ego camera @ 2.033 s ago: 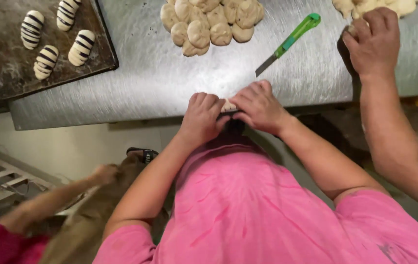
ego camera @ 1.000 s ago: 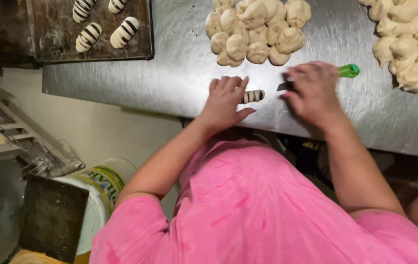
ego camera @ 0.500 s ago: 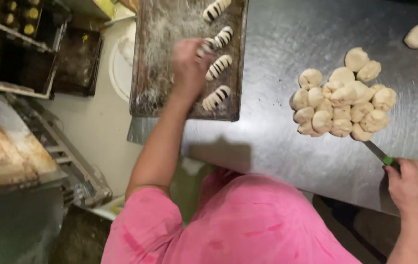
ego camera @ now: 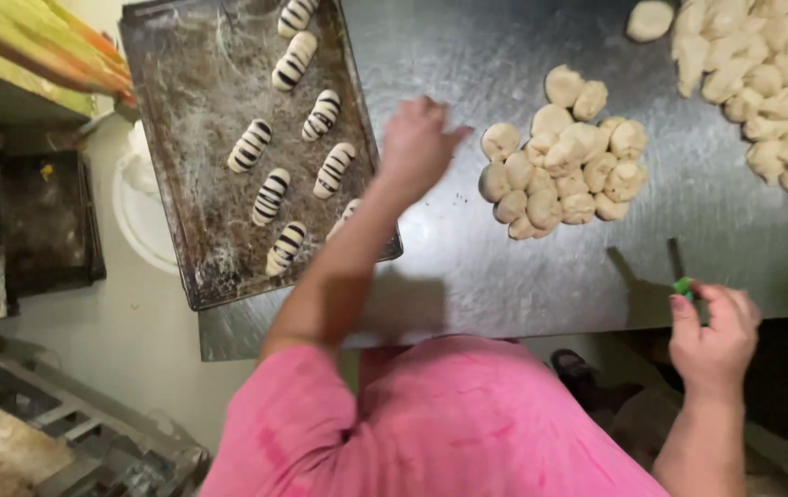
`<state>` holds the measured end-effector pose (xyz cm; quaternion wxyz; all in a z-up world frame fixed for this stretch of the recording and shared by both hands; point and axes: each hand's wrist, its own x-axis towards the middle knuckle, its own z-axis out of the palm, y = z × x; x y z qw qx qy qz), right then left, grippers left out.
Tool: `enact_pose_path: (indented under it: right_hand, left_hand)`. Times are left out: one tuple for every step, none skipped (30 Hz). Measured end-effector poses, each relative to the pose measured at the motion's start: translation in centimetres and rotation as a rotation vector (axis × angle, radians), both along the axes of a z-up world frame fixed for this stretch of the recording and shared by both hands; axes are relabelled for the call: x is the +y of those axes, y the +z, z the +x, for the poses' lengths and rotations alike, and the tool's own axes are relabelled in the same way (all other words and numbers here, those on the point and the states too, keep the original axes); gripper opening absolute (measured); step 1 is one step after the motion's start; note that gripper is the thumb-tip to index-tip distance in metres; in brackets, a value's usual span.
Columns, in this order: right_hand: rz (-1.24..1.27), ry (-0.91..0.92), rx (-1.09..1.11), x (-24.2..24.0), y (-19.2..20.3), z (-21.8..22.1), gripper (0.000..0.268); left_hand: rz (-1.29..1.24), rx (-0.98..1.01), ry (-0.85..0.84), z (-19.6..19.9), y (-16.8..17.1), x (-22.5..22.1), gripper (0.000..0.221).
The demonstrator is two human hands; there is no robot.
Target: Shaping, scoring, and rolling small pieces of dough on a stainless steel table
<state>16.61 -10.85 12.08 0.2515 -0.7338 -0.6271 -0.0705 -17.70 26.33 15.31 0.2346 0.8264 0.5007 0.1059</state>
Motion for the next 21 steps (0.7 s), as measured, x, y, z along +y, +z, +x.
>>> enact_pose_path:
  right_hand:
    - [0.017,0.000,-0.004,-0.5,0.3,-0.5,0.021]
    - [0.019,0.033,0.024,0.0,0.1,-1.0,0.020]
    - [0.020,0.066,0.051,0.5,0.0,-1.7,0.020]
    - [0.045,0.115,0.060,0.4,-0.4,-1.7,0.020]
    - [0.051,0.061,0.143,0.3,-0.8,-1.5,0.021]
    - [0.040,0.002,0.230,-0.8,-1.0,-1.4,0.022]
    - [0.047,0.046,0.244,-0.8,-2.0,-0.5,0.022]
    - [0.060,0.018,0.303,-1.1,-3.0,0.5,0.022]
    - [0.071,-0.009,0.363,-1.2,-4.0,1.6,0.022]
    - [0.086,0.017,0.370,-0.8,-4.3,2.0,0.022]
    - [0.046,-0.030,0.515,-0.3,-4.5,2.5,0.022]
    - [-0.010,-0.087,0.655,-0.8,-4.5,3.1,0.021]
    - [-0.008,-0.072,0.657,-0.2,-4.1,3.5,0.021]
    - [-0.010,-0.053,0.695,0.3,-3.8,3.8,0.020]
    - [-0.012,-0.033,0.733,0.8,-3.5,4.1,0.019]
    - [-0.012,-0.029,0.738,1.1,-3.8,4.5,0.019]
    - [0.009,0.022,0.791,1.5,-4.0,5.0,0.019]
    - [0.034,0.068,0.843,1.7,-4.3,5.5,0.020]
    - [0.039,0.068,0.849,2.0,-4.5,5.6,0.020]
    - [0.022,0.079,0.917,2.2,-4.6,5.9,0.020]
    - [0.005,0.091,0.984,2.4,-4.6,6.2,0.020]
  left_hand:
    - [0.017,-0.004,0.000,3.0,-4.4,-0.1,0.049]
    - [0.149,0.053,-0.013,5.5,-8.2,0.1,0.048]
    - [0.278,0.114,-0.026,8.7,-11.2,0.6,0.048]
    - [0.302,0.131,0.022,9.1,-11.2,0.0,0.048]
    - [0.293,-0.001,0.041,9.7,-11.2,-0.6,0.040]
    - [0.275,-0.131,0.051,10.3,-11.5,-1.9,0.035]
    - [0.291,-0.112,0.091,8.7,-8.5,-3.0,0.035]
    - [-0.057,-0.385,0.135,7.7,-5.5,-4.3,0.029]
    - [-0.400,-0.663,0.170,6.9,-2.5,-5.6,0.024]
    - [-0.373,-0.663,0.187,6.2,-1.5,-6.9,0.024]
    - [-0.394,-0.768,0.278,5.8,-0.5,-8.2,0.020]
    - [-0.429,-0.876,0.362,5.8,0.2,-10.2,0.018]
    - [-0.418,-0.877,0.372,6.2,-1.2,-11.2,0.018]
    - [-0.564,-1.179,0.317,6.7,-2.6,-12.3,0.019]
    - [-0.709,-1.479,0.250,7.2,-4.0,-13.4,0.023]
    - [-0.703,-1.475,0.253,7.5,-3.3,-15.5,0.023]
    - [-0.724,-1.323,0.312,7.9,-2.7,-17.6,0.019]
    - [-0.743,-1.168,0.363,8.5,-2.0,-19.7,0.018]
    - [-0.739,-1.162,0.360,9.4,-2.6,-21.1,0.018]
    - [-0.811,-1.130,0.367,10.5,-3.2,-22.6,0.019]
    - [-0.883,-1.096,0.373,11.6,-3.9,-24.0,0.027]
